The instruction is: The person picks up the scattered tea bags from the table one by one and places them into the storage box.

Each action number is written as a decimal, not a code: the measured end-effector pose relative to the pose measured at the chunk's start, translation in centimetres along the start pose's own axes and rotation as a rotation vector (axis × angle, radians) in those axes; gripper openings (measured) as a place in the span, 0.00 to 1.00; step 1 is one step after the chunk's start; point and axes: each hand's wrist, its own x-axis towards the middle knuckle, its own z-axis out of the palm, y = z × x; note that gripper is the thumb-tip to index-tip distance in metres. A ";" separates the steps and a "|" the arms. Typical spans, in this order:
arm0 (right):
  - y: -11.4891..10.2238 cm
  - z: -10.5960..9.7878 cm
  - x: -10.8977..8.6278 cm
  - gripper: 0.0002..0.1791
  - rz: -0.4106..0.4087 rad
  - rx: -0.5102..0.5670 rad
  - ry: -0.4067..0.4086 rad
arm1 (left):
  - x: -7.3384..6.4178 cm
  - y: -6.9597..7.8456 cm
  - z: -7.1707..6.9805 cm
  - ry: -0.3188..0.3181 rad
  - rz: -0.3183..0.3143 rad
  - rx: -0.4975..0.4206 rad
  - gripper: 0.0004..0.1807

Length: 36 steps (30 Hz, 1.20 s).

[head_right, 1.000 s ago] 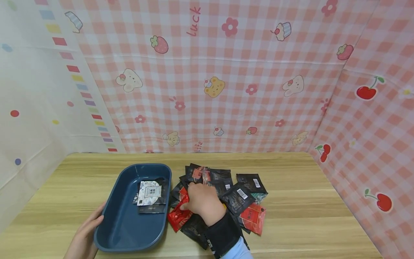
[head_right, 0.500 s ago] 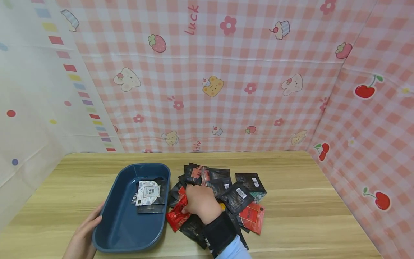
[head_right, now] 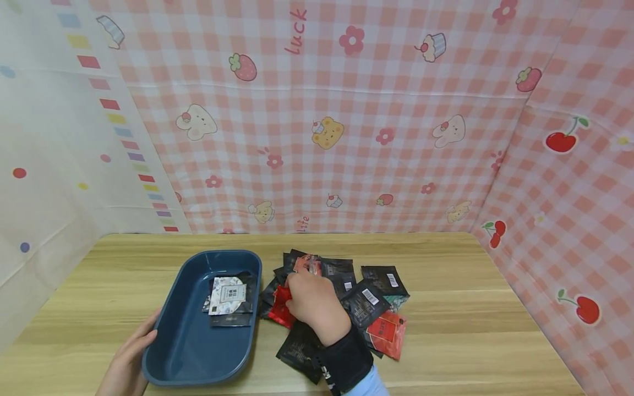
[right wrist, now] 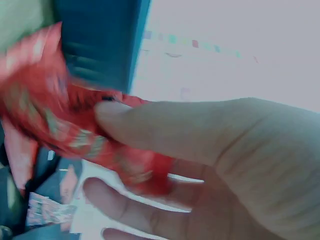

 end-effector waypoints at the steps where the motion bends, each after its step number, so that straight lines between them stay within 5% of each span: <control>1: 0.0 -0.2 -0.1 0.15 -0.008 0.013 0.021 | 0.0 0.0 0.0 -0.005 0.004 0.000 0.35; 6: -0.4 -1.2 -0.6 0.12 -0.024 0.070 0.164 | 0.0 0.1 0.2 -0.018 0.017 -0.013 0.35; 12: -1.8 -1.0 0.0 0.14 -0.015 0.065 0.461 | 0.1 0.2 0.4 -0.017 0.005 -0.013 0.35; 19: -3.9 -0.1 0.9 0.17 -0.133 0.084 0.652 | 0.3 0.2 0.3 -0.023 0.013 -0.010 0.35; 28: -6.1 0.9 3.6 0.15 -0.288 -0.011 0.594 | -0.2 -0.1 -1.2 -0.040 -0.001 -0.037 0.28; 36: -6.2 1.7 6.2 0.12 -0.364 -0.104 0.470 | 0.3 0.0 -0.4 0.019 -0.063 -0.009 0.35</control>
